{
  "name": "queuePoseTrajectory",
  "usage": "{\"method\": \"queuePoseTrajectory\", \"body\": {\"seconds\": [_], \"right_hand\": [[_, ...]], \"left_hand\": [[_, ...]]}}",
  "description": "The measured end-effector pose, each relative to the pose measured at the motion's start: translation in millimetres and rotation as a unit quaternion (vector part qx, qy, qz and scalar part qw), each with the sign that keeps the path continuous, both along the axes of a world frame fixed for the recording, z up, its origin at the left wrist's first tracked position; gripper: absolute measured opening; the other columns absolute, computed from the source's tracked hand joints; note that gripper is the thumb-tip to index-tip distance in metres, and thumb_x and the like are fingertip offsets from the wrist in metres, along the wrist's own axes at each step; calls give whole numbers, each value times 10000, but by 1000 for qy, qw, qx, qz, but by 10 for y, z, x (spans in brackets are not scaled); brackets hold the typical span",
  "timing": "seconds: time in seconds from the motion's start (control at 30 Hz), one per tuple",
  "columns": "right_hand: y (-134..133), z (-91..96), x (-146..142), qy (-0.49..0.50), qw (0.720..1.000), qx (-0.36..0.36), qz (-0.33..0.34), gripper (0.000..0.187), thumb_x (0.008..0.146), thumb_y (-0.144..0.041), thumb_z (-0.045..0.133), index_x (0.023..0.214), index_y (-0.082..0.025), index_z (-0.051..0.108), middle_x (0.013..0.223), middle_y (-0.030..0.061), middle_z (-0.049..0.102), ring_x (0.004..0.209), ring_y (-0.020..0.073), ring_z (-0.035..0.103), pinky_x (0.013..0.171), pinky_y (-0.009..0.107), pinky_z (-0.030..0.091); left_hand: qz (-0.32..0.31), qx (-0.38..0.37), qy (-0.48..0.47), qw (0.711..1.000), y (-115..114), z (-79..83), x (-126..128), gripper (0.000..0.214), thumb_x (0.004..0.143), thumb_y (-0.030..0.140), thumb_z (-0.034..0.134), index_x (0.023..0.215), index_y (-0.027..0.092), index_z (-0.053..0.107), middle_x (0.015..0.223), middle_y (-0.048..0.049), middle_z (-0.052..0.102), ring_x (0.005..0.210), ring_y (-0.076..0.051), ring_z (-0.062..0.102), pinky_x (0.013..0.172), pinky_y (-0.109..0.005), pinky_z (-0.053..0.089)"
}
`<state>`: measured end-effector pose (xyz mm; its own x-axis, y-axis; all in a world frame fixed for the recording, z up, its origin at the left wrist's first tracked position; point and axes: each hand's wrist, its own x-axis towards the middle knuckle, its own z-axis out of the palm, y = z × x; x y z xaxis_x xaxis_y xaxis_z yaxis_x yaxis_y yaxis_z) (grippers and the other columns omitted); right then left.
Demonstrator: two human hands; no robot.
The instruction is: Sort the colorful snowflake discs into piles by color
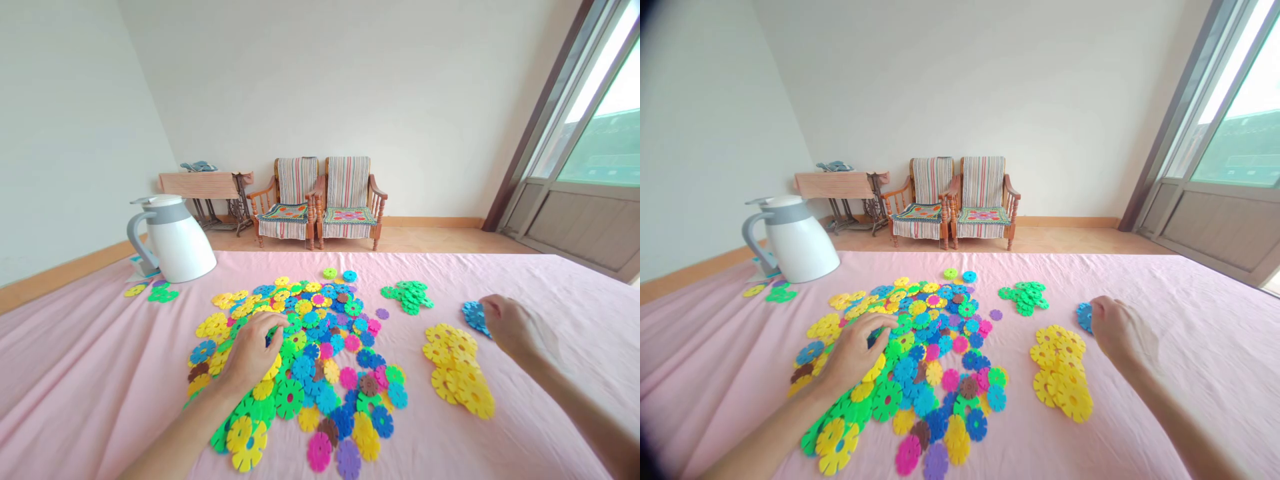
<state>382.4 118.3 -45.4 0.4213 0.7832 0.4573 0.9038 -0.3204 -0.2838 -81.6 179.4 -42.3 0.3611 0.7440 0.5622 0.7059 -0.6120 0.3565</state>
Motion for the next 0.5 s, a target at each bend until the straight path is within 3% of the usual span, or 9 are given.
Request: {"method": "queuePoseTrajectory", "body": {"seconds": [0.1,0.17,0.33,0.43,0.5], "right_hand": [[-28,-29,63,-19,999,-11,-25,329,838,-304,403,948,-170,683,918,160,658,731,256,591,580,325,361],[-49,-27,-132,-28,1000,-5,3,331,853,-321,397,988,-182,665,1001,147,653,795,260,600,622,332,385],[-282,9,-1122,-35,975,15,218,285,925,-310,371,822,-217,620,773,50,645,712,190,591,636,293,386],[-468,-11,-1571,-41,946,12,321,331,954,-275,348,729,-214,583,668,31,600,623,168,557,588,277,362],[-533,-48,-1693,-59,929,20,365,334,950,-230,354,694,-210,568,636,25,580,587,164,540,565,271,351]], "left_hand": [[-2,2,-3,1000,-10,14,18,217,833,174,467,889,217,672,954,-49,702,944,-207,639,878,-383,507],[-2,7,-8,1000,-37,63,67,227,840,177,464,923,221,670,975,-45,701,957,-205,638,886,-380,506],[-70,-27,40,996,-18,284,364,236,824,178,494,944,237,689,1025,-30,705,994,-204,637,920,-356,492],[-138,-65,103,983,188,345,601,275,825,203,516,1043,236,679,1127,-48,681,1068,-223,614,956,-380,468],[-157,-78,135,975,397,325,751,306,821,255,556,1108,216,655,1195,-77,648,1139,-247,573,988,-406,438]]}}
